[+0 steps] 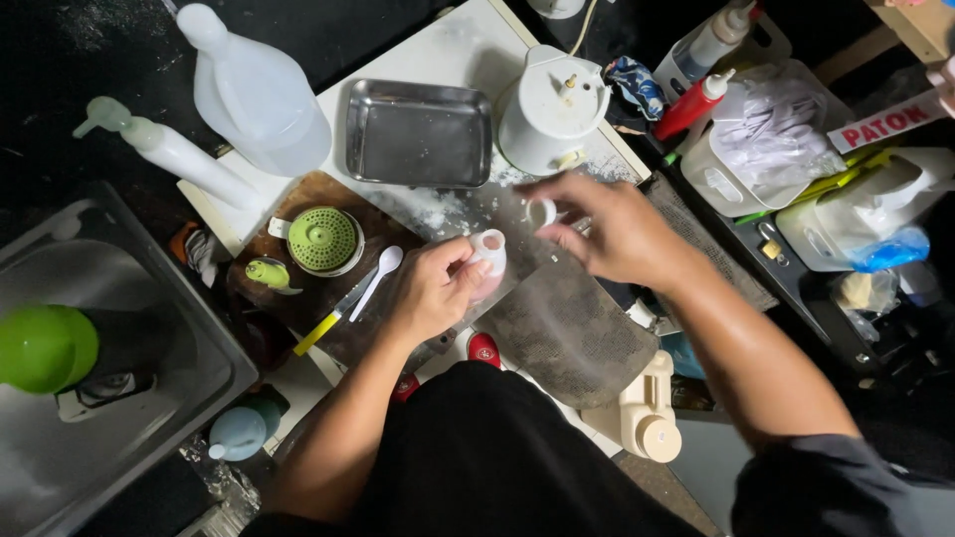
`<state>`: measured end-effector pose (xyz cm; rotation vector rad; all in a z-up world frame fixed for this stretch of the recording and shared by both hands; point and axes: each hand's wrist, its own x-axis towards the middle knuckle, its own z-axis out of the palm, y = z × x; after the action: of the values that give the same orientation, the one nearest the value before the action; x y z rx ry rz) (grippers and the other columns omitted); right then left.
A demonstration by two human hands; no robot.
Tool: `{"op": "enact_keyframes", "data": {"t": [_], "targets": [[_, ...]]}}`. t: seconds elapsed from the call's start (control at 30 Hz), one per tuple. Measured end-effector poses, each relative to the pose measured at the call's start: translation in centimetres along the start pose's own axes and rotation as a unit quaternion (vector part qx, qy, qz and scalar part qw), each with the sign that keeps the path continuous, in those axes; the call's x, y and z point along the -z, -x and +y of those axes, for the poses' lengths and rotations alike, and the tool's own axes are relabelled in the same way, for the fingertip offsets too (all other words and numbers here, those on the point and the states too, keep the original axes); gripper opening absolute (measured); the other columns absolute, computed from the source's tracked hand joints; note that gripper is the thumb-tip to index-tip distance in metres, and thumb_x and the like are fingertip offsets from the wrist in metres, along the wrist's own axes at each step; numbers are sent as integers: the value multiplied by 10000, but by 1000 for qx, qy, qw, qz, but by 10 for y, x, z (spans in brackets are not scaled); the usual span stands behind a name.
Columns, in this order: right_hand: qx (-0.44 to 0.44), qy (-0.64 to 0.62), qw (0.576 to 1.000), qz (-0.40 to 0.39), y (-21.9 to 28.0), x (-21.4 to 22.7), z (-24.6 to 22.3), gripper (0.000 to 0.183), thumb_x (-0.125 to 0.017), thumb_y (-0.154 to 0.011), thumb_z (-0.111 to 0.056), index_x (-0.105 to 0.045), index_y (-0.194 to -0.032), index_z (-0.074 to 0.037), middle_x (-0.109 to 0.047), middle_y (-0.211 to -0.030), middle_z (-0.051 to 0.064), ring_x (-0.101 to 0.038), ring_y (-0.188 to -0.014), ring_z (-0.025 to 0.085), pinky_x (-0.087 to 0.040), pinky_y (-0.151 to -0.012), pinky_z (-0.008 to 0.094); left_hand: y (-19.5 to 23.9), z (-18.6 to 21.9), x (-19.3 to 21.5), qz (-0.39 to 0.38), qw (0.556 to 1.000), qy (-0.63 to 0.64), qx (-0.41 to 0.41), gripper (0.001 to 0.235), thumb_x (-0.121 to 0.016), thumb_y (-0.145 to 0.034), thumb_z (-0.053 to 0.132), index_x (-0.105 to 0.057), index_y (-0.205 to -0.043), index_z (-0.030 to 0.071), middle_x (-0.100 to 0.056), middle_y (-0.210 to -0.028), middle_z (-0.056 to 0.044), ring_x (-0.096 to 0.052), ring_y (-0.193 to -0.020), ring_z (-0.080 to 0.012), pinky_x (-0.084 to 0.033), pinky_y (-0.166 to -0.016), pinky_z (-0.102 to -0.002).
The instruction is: The person pours a pink liquid from a bottle into a white spoon, then pours the spoon's contents into a larger bottle. They add a clear liquid from another bottle, shake the mixture, and repeat the process of adding the pink liquid with the spoon.
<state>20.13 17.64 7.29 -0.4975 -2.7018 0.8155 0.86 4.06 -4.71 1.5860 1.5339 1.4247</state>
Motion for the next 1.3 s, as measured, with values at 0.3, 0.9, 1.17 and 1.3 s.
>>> {"op": "enact_keyframes", "data": {"t": [0.3, 0.9, 1.17, 1.3], "targets": [[-176, 3, 967, 185, 45, -213, 151, 282, -799, -885, -341, -747, -1158, -289, -596, -1203, 32, -554, -1170, 302, -421, -985, 457, 19, -20, -10, 64, 995, 0, 80, 228, -691, -935, 190, -618, -753, 72, -566, -582, -147, -546, -531, -231, -446, -498, -335], [-63, -231, 926, 293, 39, -232, 77, 940, -793, -823, -261, -297, -1561, 45, -428, -1486, 313, -410, -1407, 438, -320, -1167, 574, 21, 31, -54, 122, 988, 13, 94, 186, -704, -819, 112, -677, -981, 26, -701, -807, -243, -712, -787, -467, -563, -640, -502], [-85, -227, 882, 405, 29, -235, 78, 959, -1035, -492, -218, -541, -1296, -46, -662, -1125, 157, -667, -1022, 270, -485, -1007, 473, 37, -10, 9, 149, 974, -126, 112, 124, -743, -752, 247, -754, -866, 199, -699, -647, -53, -729, -694, -341, -592, -588, -424], [-90, -190, 903, 375, 38, -219, 76, 954, -1021, -502, -267, -531, -1290, -41, -645, -1079, 145, -653, -964, 252, -487, -957, 437, 64, -102, 37, 16, 867, -339, 364, 245, -598, -893, 350, -672, -1065, 192, -697, -1083, -147, -712, -979, -452, -568, -831, -587]]}}
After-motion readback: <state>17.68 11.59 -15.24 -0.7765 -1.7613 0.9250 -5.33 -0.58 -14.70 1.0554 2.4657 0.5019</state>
